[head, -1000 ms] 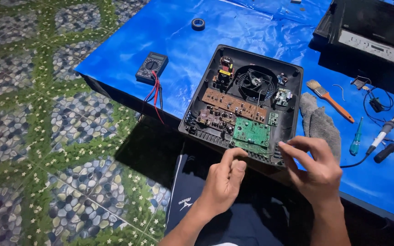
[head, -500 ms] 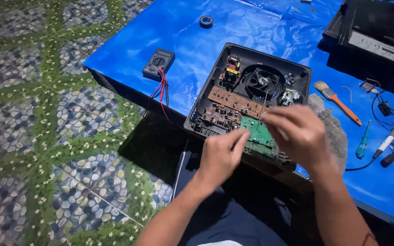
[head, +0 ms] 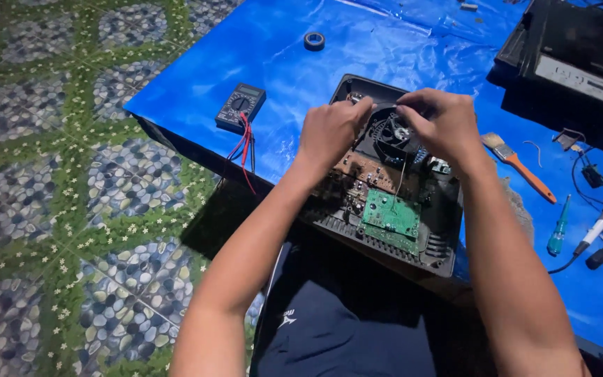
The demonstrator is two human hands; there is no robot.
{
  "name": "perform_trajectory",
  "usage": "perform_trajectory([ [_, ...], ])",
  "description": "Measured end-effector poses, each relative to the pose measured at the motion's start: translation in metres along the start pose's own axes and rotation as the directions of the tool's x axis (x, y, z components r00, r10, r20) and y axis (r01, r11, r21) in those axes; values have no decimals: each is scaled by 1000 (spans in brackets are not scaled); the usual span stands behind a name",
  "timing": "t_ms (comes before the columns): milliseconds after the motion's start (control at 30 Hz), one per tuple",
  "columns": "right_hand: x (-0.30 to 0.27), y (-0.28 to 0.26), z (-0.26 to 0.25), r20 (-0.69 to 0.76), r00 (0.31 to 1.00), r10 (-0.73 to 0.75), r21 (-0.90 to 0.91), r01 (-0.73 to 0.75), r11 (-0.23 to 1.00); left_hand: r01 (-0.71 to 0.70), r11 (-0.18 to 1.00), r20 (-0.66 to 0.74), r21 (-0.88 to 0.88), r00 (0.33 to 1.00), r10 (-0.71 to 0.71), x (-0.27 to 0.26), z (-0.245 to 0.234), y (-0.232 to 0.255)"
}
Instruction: Connecting and routing internal electrical wires to a circuit board inside an induction cooker.
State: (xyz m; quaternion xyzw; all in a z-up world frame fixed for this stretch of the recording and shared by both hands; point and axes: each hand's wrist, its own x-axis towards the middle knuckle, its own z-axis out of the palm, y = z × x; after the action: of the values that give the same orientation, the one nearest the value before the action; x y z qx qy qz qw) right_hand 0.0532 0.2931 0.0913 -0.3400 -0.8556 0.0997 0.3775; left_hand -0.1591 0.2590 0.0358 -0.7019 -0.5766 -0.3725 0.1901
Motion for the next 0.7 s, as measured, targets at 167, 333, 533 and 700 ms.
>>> perform_trajectory([
  [167,6,25,25,34,996,85,45,-87,995,23,1000,2,18,1000,-23,0,27,-10],
  [333,-3,35,41,44,993,112,62,-115,991,25,992,-24,122,999,-23,-21,61,-13],
  [533,-5,30,41,82,986,142,93,-150,984,-3,999,42,54,999,1,-28,71,-19],
  [700,-5,33,42,90,984,153,92,-162,983,42,998,85,37,995,-45,-25,85,-29],
])
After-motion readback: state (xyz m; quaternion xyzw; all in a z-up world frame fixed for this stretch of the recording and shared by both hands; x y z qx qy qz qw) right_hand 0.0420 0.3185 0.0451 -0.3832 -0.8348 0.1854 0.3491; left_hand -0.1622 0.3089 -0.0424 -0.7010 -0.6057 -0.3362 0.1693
